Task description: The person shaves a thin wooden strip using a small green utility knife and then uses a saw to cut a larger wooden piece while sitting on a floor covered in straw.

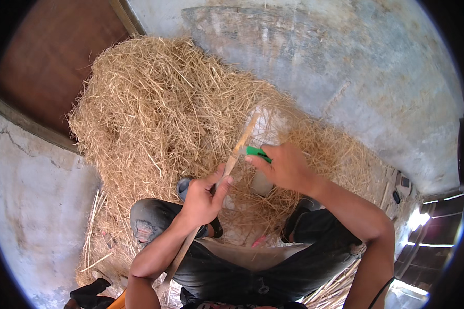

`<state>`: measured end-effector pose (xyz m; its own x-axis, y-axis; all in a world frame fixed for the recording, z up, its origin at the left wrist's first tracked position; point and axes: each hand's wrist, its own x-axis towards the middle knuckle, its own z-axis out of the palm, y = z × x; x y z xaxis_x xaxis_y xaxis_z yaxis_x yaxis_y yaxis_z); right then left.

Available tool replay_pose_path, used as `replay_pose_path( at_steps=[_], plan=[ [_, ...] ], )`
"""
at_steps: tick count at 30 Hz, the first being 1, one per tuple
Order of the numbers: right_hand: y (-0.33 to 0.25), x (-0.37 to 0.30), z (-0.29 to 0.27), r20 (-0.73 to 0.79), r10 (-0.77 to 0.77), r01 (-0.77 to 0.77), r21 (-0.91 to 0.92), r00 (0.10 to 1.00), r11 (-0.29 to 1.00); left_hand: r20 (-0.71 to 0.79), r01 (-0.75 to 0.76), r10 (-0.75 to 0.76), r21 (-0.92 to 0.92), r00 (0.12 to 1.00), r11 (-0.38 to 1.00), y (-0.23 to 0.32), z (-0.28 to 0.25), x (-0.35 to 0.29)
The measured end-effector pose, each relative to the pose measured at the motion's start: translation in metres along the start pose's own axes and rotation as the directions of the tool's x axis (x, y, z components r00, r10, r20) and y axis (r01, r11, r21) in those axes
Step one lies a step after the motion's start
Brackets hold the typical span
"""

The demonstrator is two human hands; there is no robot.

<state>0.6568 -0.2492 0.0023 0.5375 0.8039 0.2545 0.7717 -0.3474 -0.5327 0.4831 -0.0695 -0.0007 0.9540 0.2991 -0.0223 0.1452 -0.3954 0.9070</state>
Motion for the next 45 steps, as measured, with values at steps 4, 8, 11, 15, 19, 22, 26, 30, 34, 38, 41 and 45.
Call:
replay_pose_path(
  at_steps=[4,8,11,15,19,22,26,30,34,38,41,45],
  plan=[
    [0.017,0.013,-0.004,-0.058,0.096,-0.098,-0.039,0.994,0.994,0.004,0.047,-0.048,0.092,0.999,0.995,0.012,-0.006,0.005],
    [0.105,0.030,-0.040,-0.397,0.315,-0.344,-0.002,0.862,0.939,0.082,-0.008,0.009,-0.012,0.997,1.000,0.006,0.007,-0.008],
    [0.128,0.019,-0.101,-0.477,0.463,-0.466,0.120,0.747,0.876,0.087,-0.050,0.044,0.066,0.995,0.997,0.005,0.005,-0.014],
    [0.056,-0.002,-0.071,-0.245,0.441,-0.401,0.195,0.864,0.895,0.019,-0.019,0.018,0.077,1.000,0.997,-0.001,0.000,-0.007],
    [0.000,-0.019,-0.033,0.024,0.260,-0.258,0.237,0.965,0.936,-0.007,-0.066,0.067,0.072,0.998,0.995,0.004,0.007,-0.005],
    [-0.017,-0.024,-0.018,0.086,0.159,-0.175,0.241,0.984,0.955,-0.018,-0.063,0.065,0.083,0.998,0.994,0.007,0.011,-0.003],
    [-0.017,-0.025,-0.015,0.095,0.122,-0.136,0.162,0.988,0.977,-0.006,-0.079,0.079,0.044,0.997,0.996,-0.003,0.013,-0.002],
    [-0.003,-0.021,-0.008,0.081,0.073,-0.073,-0.003,0.994,0.997,-0.004,-0.127,0.129,0.118,0.992,0.985,-0.008,0.009,-0.003],
    [0.004,-0.012,-0.008,-0.036,0.065,-0.067,-0.028,0.997,0.997,-0.012,-0.116,0.120,0.176,0.993,0.977,-0.009,0.005,0.001],
    [0.059,0.008,-0.019,-0.188,0.411,-0.402,0.087,0.892,0.912,0.073,-0.195,0.185,0.176,0.980,0.965,0.004,0.000,-0.006],
    [0.121,0.011,-0.078,-0.309,0.560,-0.545,0.142,0.769,0.826,0.021,-0.259,0.258,0.112,0.966,0.959,0.008,0.011,-0.023],
    [0.064,-0.004,-0.074,-0.222,0.558,-0.527,0.184,0.800,0.830,0.065,-0.069,0.059,0.171,0.996,0.983,0.007,-0.001,-0.016]
  ],
)
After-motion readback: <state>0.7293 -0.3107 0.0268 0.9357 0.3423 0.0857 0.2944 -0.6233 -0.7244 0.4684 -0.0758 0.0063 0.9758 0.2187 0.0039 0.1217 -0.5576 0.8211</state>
